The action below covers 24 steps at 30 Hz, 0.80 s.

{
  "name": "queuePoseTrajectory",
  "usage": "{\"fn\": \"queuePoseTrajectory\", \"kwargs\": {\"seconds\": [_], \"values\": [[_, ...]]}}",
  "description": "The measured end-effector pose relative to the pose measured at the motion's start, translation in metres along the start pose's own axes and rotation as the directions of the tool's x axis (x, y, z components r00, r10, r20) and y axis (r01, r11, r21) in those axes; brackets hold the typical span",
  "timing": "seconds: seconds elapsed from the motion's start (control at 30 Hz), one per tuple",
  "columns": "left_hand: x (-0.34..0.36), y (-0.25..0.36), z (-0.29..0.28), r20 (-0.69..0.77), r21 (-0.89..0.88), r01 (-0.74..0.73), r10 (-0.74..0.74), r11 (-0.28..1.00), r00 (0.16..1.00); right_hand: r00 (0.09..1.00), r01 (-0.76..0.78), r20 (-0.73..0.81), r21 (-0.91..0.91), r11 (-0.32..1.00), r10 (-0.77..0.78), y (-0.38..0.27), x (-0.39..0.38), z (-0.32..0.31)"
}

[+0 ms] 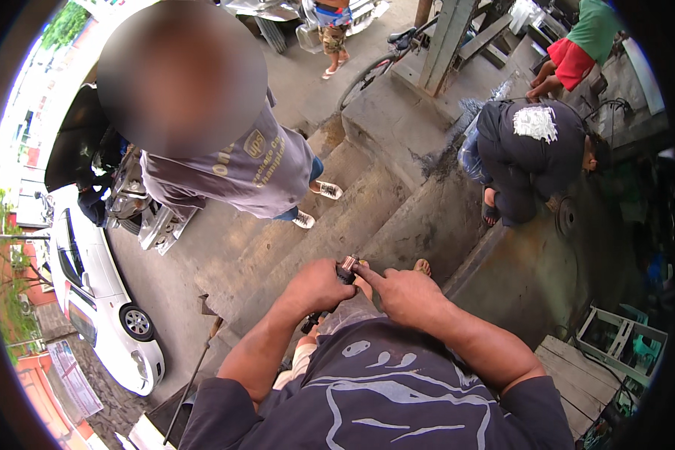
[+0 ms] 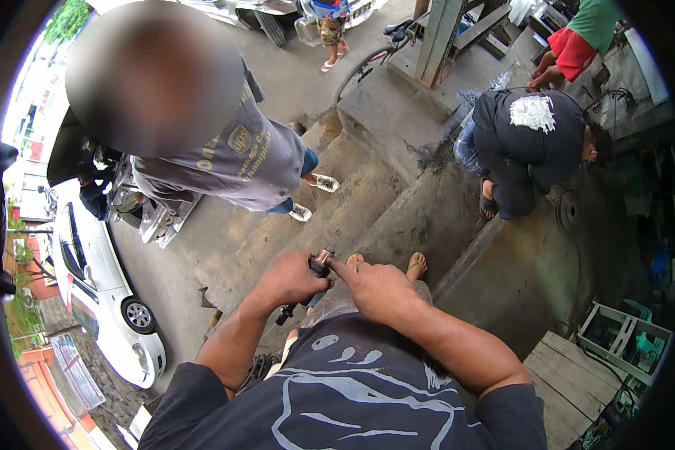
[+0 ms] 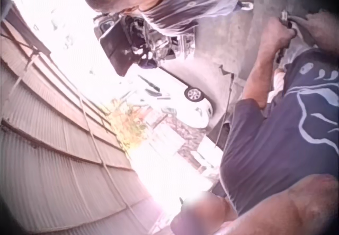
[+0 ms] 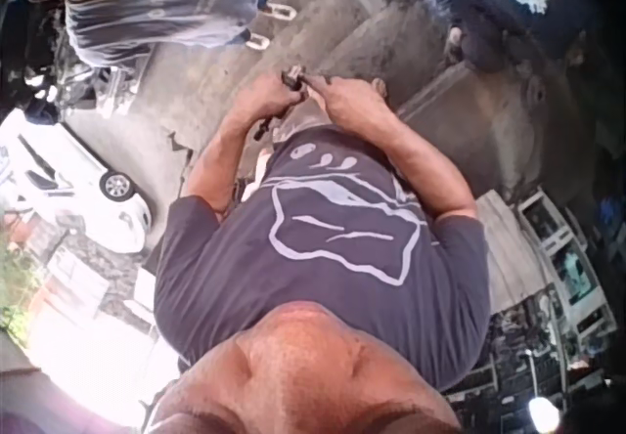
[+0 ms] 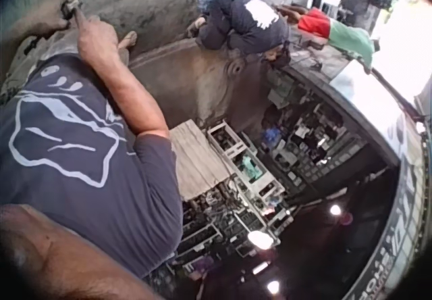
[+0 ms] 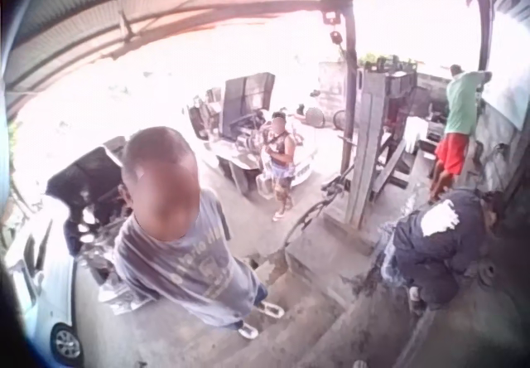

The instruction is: The person disassembles a cylindrical mechanical component on a workbench using a screwdriver and pliers, removes internal parts, and then reassembles the unit. The person then sits on the floor and uses a power tool on the component.

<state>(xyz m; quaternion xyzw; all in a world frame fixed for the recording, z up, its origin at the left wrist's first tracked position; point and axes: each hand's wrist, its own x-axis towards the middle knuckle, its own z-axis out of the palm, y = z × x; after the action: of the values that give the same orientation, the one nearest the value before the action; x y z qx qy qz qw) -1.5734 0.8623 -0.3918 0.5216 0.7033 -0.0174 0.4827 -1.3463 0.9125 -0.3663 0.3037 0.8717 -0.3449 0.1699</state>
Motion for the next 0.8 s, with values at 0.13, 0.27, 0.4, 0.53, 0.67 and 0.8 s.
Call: {"fn": "queuePoseTrajectory", "kwargs": {"seconds": [0.13, 0.27, 0.4, 0.53, 0.67, 0.8], "values": [[0.004, 0.004, -0.005, 0.045, 0.015, 0.026, -0.026, 1.0, 0.999, 0.999, -0.038, 0.015, 0.029, 0.999, 0.038, 0.0, 0.005, 0.002], [0.008, 0.001, -0.008, 0.078, 0.018, 0.017, -0.018, 1.0, 0.997, 0.997, -0.074, 0.011, 0.033, 0.997, 0.074, -0.002, 0.008, 0.004], [0.017, -0.001, -0.003, 0.099, -0.051, 0.038, -0.033, 0.998, 0.995, 0.999, -0.032, -0.028, 0.056, 0.998, 0.034, 0.001, 0.007, 0.006], [0.035, -0.005, 0.002, 0.122, 0.012, -0.006, 0.004, 1.0, 0.993, 0.99, -0.124, -0.044, 0.203, 0.971, 0.135, 0.025, 0.001, 0.026], [0.055, -0.013, 0.01, 0.077, 0.129, -0.034, 0.024, 0.991, 0.997, 0.948, -0.247, -0.119, 0.309, 0.919, 0.295, 0.082, -0.026, 0.072], [0.085, -0.034, 0.023, 0.129, 0.186, -0.043, 0.019, 0.982, 0.991, 0.829, -0.514, -0.065, 0.301, 0.803, 0.555, 0.157, -0.076, 0.139]]}}
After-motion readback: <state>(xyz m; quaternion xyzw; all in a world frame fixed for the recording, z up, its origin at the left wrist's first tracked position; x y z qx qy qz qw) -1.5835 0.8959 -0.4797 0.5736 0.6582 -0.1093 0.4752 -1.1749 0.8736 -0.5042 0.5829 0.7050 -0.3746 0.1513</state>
